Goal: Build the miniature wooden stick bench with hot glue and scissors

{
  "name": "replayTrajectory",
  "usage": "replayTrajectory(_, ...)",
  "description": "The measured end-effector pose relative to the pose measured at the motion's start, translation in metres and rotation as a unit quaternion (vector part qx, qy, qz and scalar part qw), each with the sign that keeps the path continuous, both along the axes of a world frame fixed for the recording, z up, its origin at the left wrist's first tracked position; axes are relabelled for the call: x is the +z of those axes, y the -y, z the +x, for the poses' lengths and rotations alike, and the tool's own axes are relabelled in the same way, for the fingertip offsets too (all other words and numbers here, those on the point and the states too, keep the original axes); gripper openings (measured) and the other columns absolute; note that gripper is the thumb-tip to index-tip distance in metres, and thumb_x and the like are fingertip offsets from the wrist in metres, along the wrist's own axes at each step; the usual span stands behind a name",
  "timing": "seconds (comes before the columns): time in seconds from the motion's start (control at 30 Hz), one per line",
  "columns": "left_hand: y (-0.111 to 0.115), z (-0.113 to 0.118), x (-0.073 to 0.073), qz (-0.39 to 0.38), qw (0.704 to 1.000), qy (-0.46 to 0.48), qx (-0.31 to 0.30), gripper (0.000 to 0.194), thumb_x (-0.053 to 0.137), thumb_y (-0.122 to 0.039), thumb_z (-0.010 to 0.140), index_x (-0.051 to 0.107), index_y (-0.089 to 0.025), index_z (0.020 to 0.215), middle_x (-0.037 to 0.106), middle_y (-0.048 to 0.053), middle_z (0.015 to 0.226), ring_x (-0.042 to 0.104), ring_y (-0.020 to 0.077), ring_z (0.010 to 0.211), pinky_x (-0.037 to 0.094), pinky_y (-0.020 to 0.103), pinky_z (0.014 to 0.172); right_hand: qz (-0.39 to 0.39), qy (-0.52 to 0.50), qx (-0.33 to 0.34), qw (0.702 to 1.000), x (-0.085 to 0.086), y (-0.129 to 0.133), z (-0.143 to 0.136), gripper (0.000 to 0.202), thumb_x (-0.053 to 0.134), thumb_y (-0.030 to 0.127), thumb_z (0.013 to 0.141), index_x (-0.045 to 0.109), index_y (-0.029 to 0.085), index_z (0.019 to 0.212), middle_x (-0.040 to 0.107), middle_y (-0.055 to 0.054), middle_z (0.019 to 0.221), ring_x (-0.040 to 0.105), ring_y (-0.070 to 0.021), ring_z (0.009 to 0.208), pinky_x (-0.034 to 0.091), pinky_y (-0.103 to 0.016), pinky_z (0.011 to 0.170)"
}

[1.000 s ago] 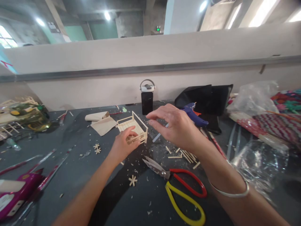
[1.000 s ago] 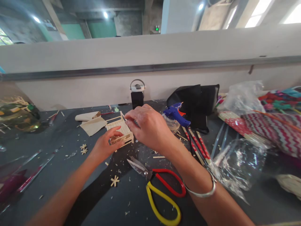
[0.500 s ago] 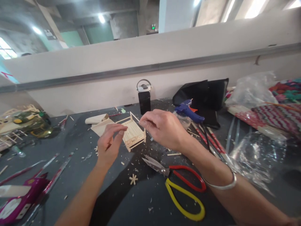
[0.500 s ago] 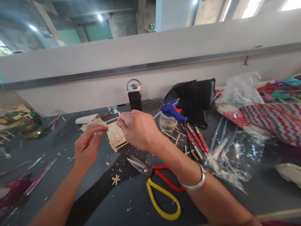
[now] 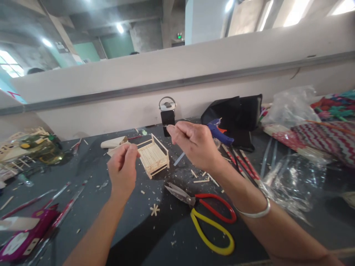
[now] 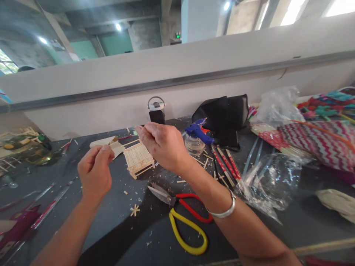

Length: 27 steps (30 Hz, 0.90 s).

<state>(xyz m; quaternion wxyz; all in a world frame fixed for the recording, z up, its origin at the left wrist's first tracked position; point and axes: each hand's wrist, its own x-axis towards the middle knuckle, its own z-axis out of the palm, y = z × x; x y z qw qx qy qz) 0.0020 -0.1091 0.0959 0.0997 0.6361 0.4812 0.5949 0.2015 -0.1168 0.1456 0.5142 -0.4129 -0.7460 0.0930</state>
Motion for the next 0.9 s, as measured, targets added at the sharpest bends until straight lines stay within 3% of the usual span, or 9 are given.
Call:
replayTrajectory(0.2, -0.012, -0.005, -0.017, -0.026, 0.998, 0.001, -0.054, 0.019, 0.055, -0.036, 0.090, 0.065, -0.020, 0.091, 0.060, -0.001, 0.075, 0.056, 0.0142, 0.073, 0.043, 0.026, 0.070, 0.022, 0.023, 0.014, 0.999, -0.005, -0.005, 0.000, 0.022, 0.047, 0.023, 0.095, 0.067, 0.017, 0.088, 0.068, -0.001, 0.076, 0.059, -0.0114, 0.072, 0.042, -0.025, 0.067)
replayTrajectory(0.33, -0.022, -0.018, -0.034, -0.073, 0.994, -0.030, -0.069, 0.019, 0.055, -0.032, 0.088, 0.065, -0.020, 0.101, 0.066, 0.002, 0.086, 0.060, 0.0172, 0.084, 0.045, 0.029, 0.079, 0.015, 0.041, -0.022, 0.999, -0.011, -0.010, -0.002, 0.021, 0.050, 0.021, 0.093, 0.070, 0.018, 0.099, 0.070, -0.002, 0.082, 0.061, -0.0123, 0.074, 0.044, -0.025, 0.069)
replayTrajectory(0.43, -0.027, -0.022, -0.041, -0.101, 0.987, -0.040, -0.120, 0.031, 0.059, -0.028, 0.083, 0.061, -0.021, 0.113, 0.067, 0.004, 0.102, 0.059, 0.0199, 0.098, 0.044, 0.033, 0.090, -0.022, 0.090, -0.058, 0.994, -0.018, -0.017, -0.004, 0.017, 0.057, 0.022, 0.089, 0.073, 0.021, 0.096, 0.068, -0.001, 0.080, 0.060, -0.0128, 0.071, 0.042, -0.026, 0.064)
replayTrajectory(0.57, -0.030, -0.017, -0.048, -0.177, 0.967, -0.131, -0.131, 0.032, 0.070, -0.035, 0.073, 0.067, -0.021, 0.101, 0.069, 0.005, 0.102, 0.060, 0.0217, 0.092, 0.045, 0.035, 0.086, -0.044, 0.182, -0.053, 0.981, -0.033, -0.028, -0.009, 0.014, 0.059, 0.022, 0.089, 0.073, 0.021, 0.089, 0.070, -0.001, 0.081, 0.060, -0.0162, 0.081, 0.041, -0.027, 0.068)
replayTrajectory(0.7, -0.034, -0.010, -0.060, -0.196, 0.953, -0.195, -0.126, 0.024, 0.075, -0.031, 0.066, 0.070, -0.020, 0.087, 0.070, 0.004, 0.088, 0.060, 0.0223, 0.086, 0.046, 0.034, 0.077, 0.036, 0.302, -0.007, 0.952, -0.054, -0.038, -0.018, 0.013, 0.060, 0.020, 0.088, 0.073, 0.019, 0.088, 0.071, -0.005, 0.103, 0.054, -0.0227, 0.105, 0.039, -0.035, 0.085)
replayTrajectory(0.8, -0.035, -0.009, -0.066, -0.181, 0.955, -0.204, -0.118, 0.014, 0.073, -0.028, 0.070, 0.070, -0.021, 0.081, 0.069, 0.003, 0.083, 0.060, 0.0210, 0.084, 0.044, 0.032, 0.075, 0.058, 0.356, 0.023, 0.932, -0.067, -0.043, -0.023, 0.014, 0.059, 0.018, 0.088, 0.073, 0.019, 0.088, 0.069, -0.005, 0.112, 0.048, -0.0247, 0.114, 0.028, -0.043, 0.101)
replayTrajectory(0.9, -0.034, -0.008, -0.065, -0.178, 0.955, -0.211, -0.110, 0.008, 0.072, -0.028, 0.073, 0.070, -0.021, 0.077, 0.068, 0.003, 0.080, 0.059, 0.0202, 0.083, 0.042, 0.031, 0.073, 0.030, 0.379, 0.032, 0.924, -0.074, -0.046, -0.023, 0.014, 0.059, 0.019, 0.087, 0.073, 0.020, 0.086, 0.069, -0.005, 0.112, 0.045, -0.0262, 0.118, 0.017, -0.049, 0.108)
